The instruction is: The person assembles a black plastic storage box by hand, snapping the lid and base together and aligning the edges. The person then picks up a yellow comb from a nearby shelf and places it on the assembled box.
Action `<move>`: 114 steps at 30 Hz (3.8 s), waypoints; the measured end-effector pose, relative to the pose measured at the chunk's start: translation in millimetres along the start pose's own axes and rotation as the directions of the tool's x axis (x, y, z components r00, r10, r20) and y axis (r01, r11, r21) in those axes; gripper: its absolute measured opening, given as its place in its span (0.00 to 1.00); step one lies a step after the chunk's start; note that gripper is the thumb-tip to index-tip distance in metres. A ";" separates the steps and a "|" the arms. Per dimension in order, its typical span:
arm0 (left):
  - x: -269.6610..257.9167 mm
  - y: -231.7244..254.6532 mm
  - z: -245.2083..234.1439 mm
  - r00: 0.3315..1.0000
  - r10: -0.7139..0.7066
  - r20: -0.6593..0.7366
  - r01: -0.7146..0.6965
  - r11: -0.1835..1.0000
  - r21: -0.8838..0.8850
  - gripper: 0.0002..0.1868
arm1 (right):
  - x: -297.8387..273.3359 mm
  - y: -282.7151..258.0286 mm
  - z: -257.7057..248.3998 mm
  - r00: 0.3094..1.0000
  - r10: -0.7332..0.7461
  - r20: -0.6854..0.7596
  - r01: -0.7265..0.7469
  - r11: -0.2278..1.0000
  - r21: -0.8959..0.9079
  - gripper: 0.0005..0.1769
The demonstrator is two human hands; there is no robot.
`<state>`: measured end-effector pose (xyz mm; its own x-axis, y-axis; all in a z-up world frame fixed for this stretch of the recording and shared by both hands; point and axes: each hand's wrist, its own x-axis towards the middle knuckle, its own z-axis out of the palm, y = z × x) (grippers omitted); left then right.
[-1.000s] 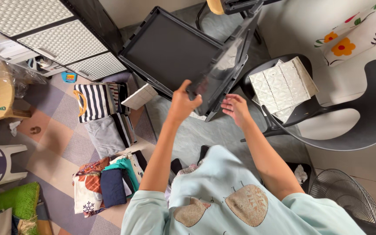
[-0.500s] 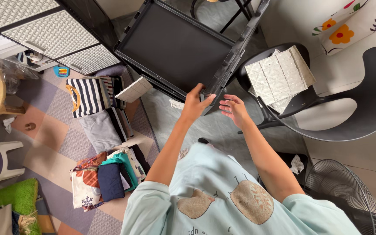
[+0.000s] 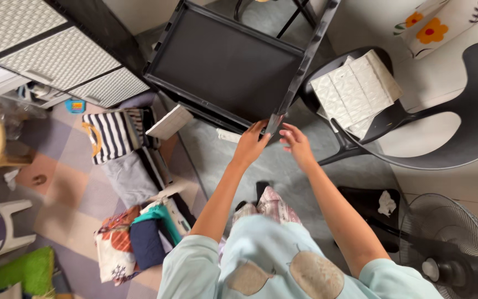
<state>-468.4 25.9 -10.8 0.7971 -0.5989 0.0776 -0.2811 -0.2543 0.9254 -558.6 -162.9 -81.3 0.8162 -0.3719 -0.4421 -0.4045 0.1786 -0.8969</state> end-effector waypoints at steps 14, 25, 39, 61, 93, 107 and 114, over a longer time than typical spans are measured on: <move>2.3 -119.4 69.9 0.949 0.295 -0.115 -0.229 0.891 0.393 0.27 | 53.5 64.9 2.3 0.920 -0.387 -0.066 0.392 0.914 0.101 0.19; 27.1 -165.5 95.3 0.653 0.690 -0.311 -0.463 0.689 0.557 0.22 | 117.0 113.6 18.1 0.780 -0.590 -0.207 0.622 0.702 0.347 0.07; 44.5 -209.1 67.9 0.484 0.771 -0.414 -0.451 0.625 0.637 0.26 | 155.2 115.5 46.5 0.633 -0.774 -0.036 0.751 0.601 0.274 0.12; 29.6 -245.1 85.5 0.533 0.713 -0.457 -0.451 0.695 0.560 0.35 | 334.7 89.5 -53.5 0.526 -0.847 -0.074 0.845 0.512 0.152 0.42; -73.3 -372.6 -63.3 0.540 0.190 -0.820 -0.373 0.927 -0.030 0.38 | 203.0 160.7 117.3 0.529 -0.813 -0.242 0.790 0.576 -0.210 0.29; -94.8 -289.6 -74.0 0.531 0.451 -0.717 -0.464 0.863 0.199 0.36 | 175.7 117.9 135.4 0.298 -0.931 -0.211 0.947 0.315 -0.053 0.43; -85.5 -298.4 -93.9 0.505 0.435 -0.745 -0.482 0.859 0.174 0.32 | 183.7 94.5 105.5 0.483 -0.875 -0.035 0.826 0.442 0.351 0.30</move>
<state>-402.5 224.4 -258.7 0.6789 0.1526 0.7182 -0.7187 -0.0620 0.6925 -403.3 -118.3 -247.8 0.7337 -0.3673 0.5717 0.6402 0.0918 -0.7627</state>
